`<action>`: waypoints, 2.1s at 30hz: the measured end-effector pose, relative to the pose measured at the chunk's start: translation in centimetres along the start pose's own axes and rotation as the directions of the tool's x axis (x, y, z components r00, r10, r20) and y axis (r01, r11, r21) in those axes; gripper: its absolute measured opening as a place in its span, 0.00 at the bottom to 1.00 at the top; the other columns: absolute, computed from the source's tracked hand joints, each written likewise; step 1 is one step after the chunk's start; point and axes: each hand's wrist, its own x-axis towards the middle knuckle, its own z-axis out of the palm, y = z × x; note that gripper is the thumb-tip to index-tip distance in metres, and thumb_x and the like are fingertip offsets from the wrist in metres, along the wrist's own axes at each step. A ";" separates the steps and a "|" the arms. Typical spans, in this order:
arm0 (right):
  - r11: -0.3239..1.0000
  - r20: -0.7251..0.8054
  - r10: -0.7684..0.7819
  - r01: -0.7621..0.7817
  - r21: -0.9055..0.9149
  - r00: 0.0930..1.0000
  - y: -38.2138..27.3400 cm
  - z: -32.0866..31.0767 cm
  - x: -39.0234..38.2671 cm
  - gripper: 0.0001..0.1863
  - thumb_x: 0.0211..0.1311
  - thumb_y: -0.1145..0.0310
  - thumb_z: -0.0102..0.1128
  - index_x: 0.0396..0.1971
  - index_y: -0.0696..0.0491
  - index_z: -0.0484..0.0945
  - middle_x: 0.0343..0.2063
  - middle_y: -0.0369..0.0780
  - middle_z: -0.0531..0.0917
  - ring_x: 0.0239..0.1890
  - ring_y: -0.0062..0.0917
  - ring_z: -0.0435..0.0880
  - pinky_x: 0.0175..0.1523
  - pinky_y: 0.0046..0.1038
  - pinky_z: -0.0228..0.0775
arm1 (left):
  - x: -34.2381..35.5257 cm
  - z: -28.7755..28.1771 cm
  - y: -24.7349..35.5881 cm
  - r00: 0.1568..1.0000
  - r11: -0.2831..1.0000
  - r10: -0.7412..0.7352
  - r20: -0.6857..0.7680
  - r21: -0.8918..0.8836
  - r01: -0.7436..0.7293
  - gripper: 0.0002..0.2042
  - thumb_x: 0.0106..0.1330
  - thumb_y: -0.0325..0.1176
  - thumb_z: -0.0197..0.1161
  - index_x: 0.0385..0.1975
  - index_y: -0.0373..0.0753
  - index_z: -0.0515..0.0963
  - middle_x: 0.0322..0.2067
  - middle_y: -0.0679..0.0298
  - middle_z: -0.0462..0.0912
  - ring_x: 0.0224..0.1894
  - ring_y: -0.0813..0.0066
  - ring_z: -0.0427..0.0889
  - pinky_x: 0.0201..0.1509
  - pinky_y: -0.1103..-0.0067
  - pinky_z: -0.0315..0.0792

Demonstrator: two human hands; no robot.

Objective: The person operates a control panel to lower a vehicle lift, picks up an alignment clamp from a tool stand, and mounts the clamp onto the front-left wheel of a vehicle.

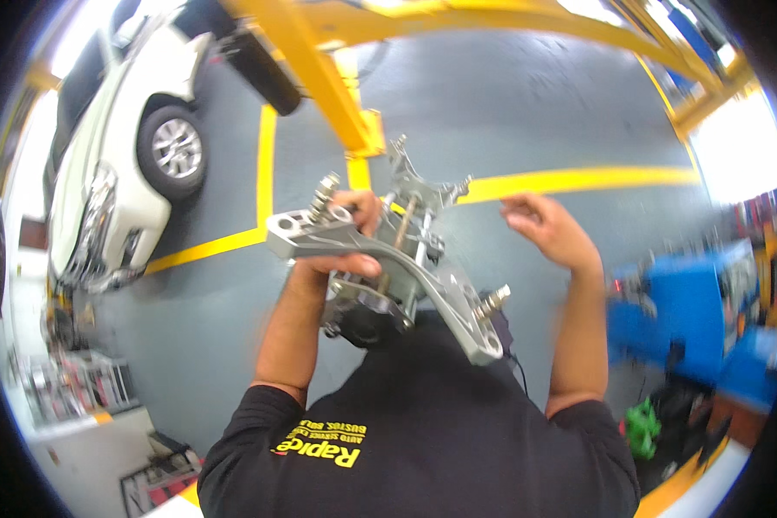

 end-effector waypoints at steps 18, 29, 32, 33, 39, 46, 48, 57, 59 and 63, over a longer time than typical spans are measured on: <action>0.845 0.744 -0.336 0.533 -0.033 0.578 -10.5 45.9 69.0 0.15 0.62 0.72 0.64 0.48 0.57 0.77 0.33 0.38 0.84 0.38 0.27 0.85 0.43 0.33 0.78 | -17.5 -61.4 7.4 0.607 0.905 0.106 -0.788 0.329 0.269 0.24 0.42 0.36 0.79 0.24 0.46 0.63 0.23 0.74 0.63 0.28 0.83 0.62 0.32 0.81 0.56; 0.995 0.693 -0.096 0.069 0.067 0.715 -32.2 65.2 99.4 0.18 0.63 0.62 0.61 0.48 0.57 0.79 0.42 0.50 0.85 0.45 0.43 0.84 0.51 0.39 0.75 | -12.2 -107.1 5.2 0.749 0.970 0.154 -0.644 0.244 0.010 0.26 0.38 0.34 0.78 0.22 0.46 0.59 0.19 0.74 0.58 0.24 0.82 0.54 0.29 0.81 0.51; 0.997 0.556 -0.018 -0.023 0.067 0.831 -30.3 65.5 104.1 0.17 0.64 0.63 0.61 0.48 0.57 0.78 0.42 0.48 0.86 0.45 0.41 0.85 0.51 0.37 0.76 | -3.8 -116.7 3.0 0.850 0.987 0.042 -0.525 0.156 0.048 0.26 0.39 0.36 0.79 0.24 0.45 0.60 0.23 0.73 0.58 0.26 0.80 0.55 0.31 0.79 0.51; 0.997 0.495 -0.026 -0.015 0.080 0.868 -29.4 66.0 105.7 0.17 0.64 0.63 0.61 0.49 0.56 0.78 0.42 0.47 0.86 0.45 0.40 0.85 0.50 0.36 0.76 | -0.9 -121.2 2.4 0.879 0.988 0.042 -0.476 0.149 0.034 0.27 0.38 0.34 0.80 0.23 0.45 0.59 0.21 0.73 0.59 0.25 0.81 0.55 0.30 0.80 0.49; 0.941 0.242 0.259 -0.301 0.157 0.935 -33.6 64.2 115.8 0.21 0.64 0.62 0.62 0.54 0.57 0.77 0.47 0.46 0.85 0.49 0.33 0.85 0.56 0.34 0.75 | 14.4 -141.5 -1.8 0.972 1.000 -0.025 -0.234 -0.020 0.020 0.27 0.39 0.34 0.80 0.22 0.45 0.59 0.19 0.73 0.59 0.23 0.82 0.54 0.28 0.80 0.51; 0.964 -0.371 -0.265 0.257 -0.074 0.890 -46.6 54.5 146.2 0.34 0.53 0.65 0.70 0.61 0.54 0.70 0.59 0.48 0.74 0.60 0.40 0.74 0.65 0.38 0.64 | 36.3 -161.5 -8.1 0.990 0.990 0.111 -0.087 -0.082 -0.119 0.23 0.40 0.31 0.77 0.22 0.44 0.62 0.20 0.71 0.62 0.24 0.81 0.58 0.29 0.80 0.53; 0.869 -0.327 -0.494 0.457 -0.187 0.806 -52.3 52.0 155.3 0.41 0.52 0.62 0.72 0.66 0.53 0.65 0.64 0.47 0.69 0.66 0.43 0.67 0.71 0.41 0.54 | 42.9 -166.9 -8.6 0.985 0.981 0.148 -0.093 -0.114 -0.158 0.23 0.40 0.31 0.77 0.23 0.44 0.62 0.20 0.70 0.62 0.24 0.80 0.59 0.29 0.80 0.54; 0.768 -0.281 -0.591 0.421 -0.483 0.756 -52.2 41.2 194.9 0.45 0.56 0.38 0.66 0.63 0.59 0.68 0.58 0.51 0.74 0.67 0.44 0.65 0.73 0.42 0.48 | 75.4 -188.5 -17.3 0.970 0.889 0.205 -0.130 -0.391 -0.240 0.24 0.43 0.26 0.76 0.26 0.45 0.61 0.23 0.70 0.63 0.25 0.82 0.60 0.28 0.82 0.57; 0.895 -0.216 -0.241 0.131 -0.426 0.946 -51.1 37.6 202.7 0.44 0.56 0.35 0.61 0.58 0.61 0.70 0.50 0.53 0.77 0.62 0.49 0.69 0.69 0.43 0.55 | 84.1 -192.8 -20.2 0.980 0.878 0.174 -0.101 -0.434 -0.201 0.24 0.44 0.25 0.75 0.27 0.45 0.60 0.23 0.71 0.62 0.25 0.83 0.59 0.29 0.82 0.57; 0.851 -0.428 -0.518 0.395 -0.347 0.740 -49.4 27.1 217.5 0.28 0.68 0.51 0.50 0.53 0.63 0.70 0.44 0.55 0.76 0.46 0.52 0.77 0.51 0.46 0.70 | 101.9 -199.6 -23.8 0.992 0.924 0.121 -0.020 -0.363 -0.120 0.23 0.44 0.23 0.73 0.26 0.45 0.60 0.23 0.71 0.61 0.25 0.83 0.59 0.29 0.82 0.57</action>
